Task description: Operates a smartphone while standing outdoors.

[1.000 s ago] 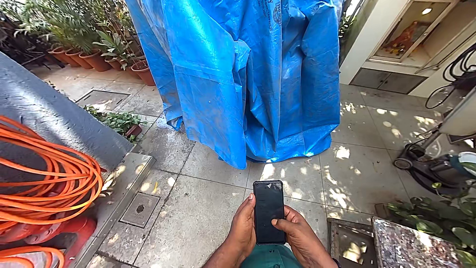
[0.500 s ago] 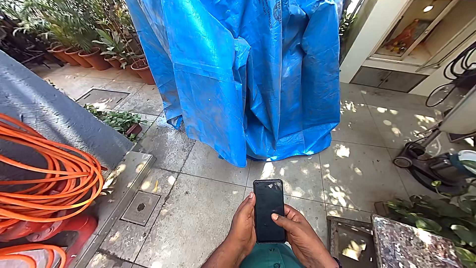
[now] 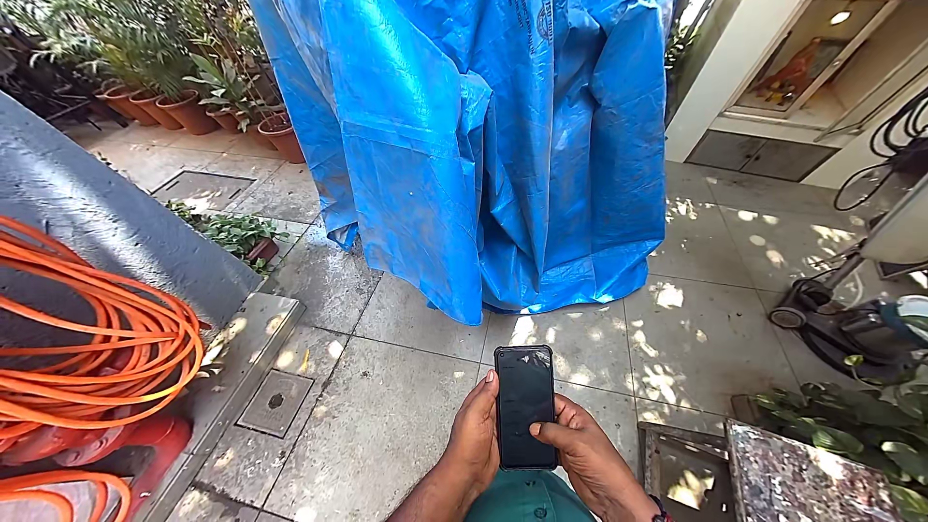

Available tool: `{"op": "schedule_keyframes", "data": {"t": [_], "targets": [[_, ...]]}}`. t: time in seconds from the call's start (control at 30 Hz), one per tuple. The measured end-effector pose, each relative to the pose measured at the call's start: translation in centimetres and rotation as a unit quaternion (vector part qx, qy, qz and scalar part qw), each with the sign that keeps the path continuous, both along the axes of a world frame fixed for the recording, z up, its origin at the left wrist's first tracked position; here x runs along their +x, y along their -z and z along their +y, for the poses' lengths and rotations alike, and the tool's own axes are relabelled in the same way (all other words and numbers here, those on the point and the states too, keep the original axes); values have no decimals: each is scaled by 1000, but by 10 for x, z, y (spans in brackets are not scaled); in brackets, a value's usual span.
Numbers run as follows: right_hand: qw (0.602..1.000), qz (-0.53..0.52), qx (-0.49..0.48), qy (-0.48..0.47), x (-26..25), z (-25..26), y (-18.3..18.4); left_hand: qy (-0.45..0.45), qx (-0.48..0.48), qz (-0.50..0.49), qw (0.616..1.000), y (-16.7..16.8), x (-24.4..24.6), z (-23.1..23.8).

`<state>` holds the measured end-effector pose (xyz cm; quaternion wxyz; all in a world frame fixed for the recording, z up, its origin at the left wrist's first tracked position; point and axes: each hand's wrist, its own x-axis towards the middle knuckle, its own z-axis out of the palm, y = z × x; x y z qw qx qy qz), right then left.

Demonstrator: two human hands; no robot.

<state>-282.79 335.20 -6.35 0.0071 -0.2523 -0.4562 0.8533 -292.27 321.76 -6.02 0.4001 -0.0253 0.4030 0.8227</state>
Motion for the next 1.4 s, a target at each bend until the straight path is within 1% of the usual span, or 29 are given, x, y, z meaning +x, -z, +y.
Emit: {"op": "schedule_keyframes", "data": {"t": [0.33, 0.57, 1.03, 1.4], "targets": [[1000, -14, -10, 1, -4, 3, -1, -4, -8, -7, 1000, -1, -5, 4], [1000, 9, -8, -9, -3, 5, 3, -5, -11, -16, 1000, 0, -5, 6], [1000, -12, -9, -1, -5, 8, 9, -14, -17, -29, 999, 6, -4, 9], [999, -28, -20, 1, -5, 10, 6, -20, -19, -33, 999, 8, -3, 12]]}}
